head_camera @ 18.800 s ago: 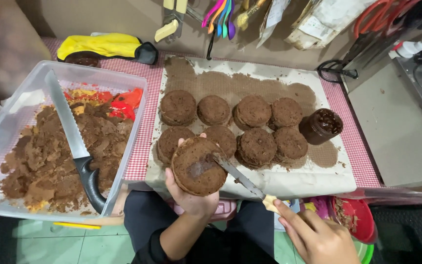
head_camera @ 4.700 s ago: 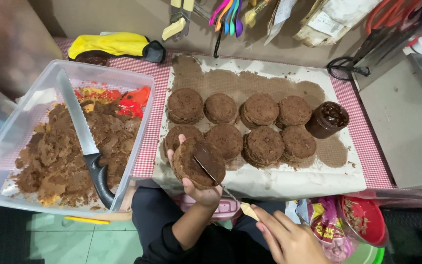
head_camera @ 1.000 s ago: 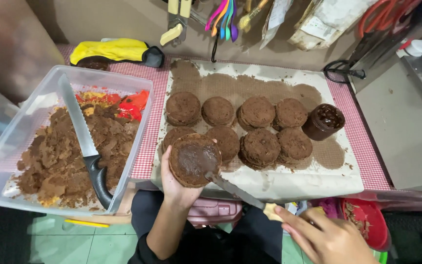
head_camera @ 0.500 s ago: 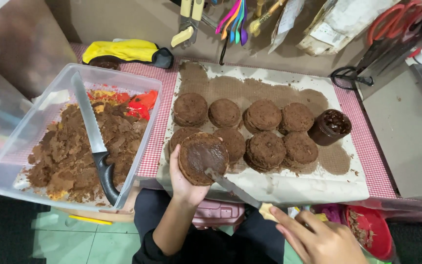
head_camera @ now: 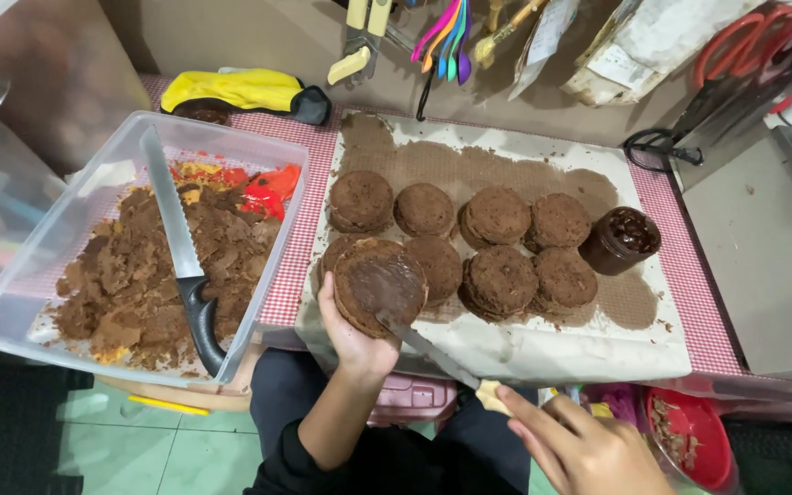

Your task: Spreading chocolate frosting on small round cakes using a knife

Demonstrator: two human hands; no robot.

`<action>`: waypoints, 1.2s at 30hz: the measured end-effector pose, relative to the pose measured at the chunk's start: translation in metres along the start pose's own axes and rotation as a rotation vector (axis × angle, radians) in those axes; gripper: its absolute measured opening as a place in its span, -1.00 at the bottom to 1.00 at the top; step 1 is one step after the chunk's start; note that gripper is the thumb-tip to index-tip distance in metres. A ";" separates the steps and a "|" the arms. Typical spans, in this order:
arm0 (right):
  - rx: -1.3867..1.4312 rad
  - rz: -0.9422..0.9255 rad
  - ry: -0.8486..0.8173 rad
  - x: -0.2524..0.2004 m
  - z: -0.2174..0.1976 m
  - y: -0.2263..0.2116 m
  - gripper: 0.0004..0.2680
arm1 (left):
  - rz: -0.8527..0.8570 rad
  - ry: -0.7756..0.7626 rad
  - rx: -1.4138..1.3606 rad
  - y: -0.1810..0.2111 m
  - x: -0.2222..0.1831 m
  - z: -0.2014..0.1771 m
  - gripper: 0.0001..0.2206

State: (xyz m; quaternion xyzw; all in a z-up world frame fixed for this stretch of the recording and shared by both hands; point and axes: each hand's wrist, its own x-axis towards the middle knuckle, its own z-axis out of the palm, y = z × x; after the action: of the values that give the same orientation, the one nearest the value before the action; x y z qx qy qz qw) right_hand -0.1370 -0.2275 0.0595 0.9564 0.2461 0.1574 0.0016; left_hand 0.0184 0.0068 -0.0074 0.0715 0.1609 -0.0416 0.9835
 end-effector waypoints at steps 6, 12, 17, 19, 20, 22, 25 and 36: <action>-0.117 -0.037 0.108 0.001 -0.024 0.004 -0.67 | 0.044 0.072 0.020 -0.012 0.004 -0.007 -0.42; -0.052 0.054 0.130 0.019 0.015 -0.023 -0.70 | 0.225 -0.093 -0.054 -0.028 0.018 -0.028 -0.42; -0.035 0.030 0.091 -0.001 0.011 -0.034 -0.69 | 0.579 -0.144 -0.103 -0.029 0.035 -0.030 -0.44; -0.018 0.061 0.043 -0.004 0.005 -0.026 -0.66 | 0.596 -0.108 -0.073 -0.030 0.032 -0.026 -0.45; 0.002 0.090 -0.001 -0.006 0.002 -0.022 -0.62 | 0.616 -0.074 -0.041 -0.030 0.030 -0.024 -0.46; 0.025 0.133 0.027 0.018 0.001 -0.024 -0.66 | 0.630 -0.175 -0.042 -0.036 0.034 -0.040 -0.47; 0.016 0.132 0.099 0.032 0.016 -0.033 -0.70 | 0.668 -0.237 -0.021 -0.040 0.034 -0.039 -0.46; 0.195 0.102 0.082 0.022 0.006 -0.026 -0.70 | 0.703 -0.249 -0.043 -0.040 0.038 -0.039 -0.53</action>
State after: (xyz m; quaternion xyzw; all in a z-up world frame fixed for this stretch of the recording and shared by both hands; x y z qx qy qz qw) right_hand -0.1291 -0.1935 0.0588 0.9561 0.2109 0.1714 -0.1095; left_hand 0.0383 -0.0287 -0.0613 0.0962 0.0066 0.2935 0.9511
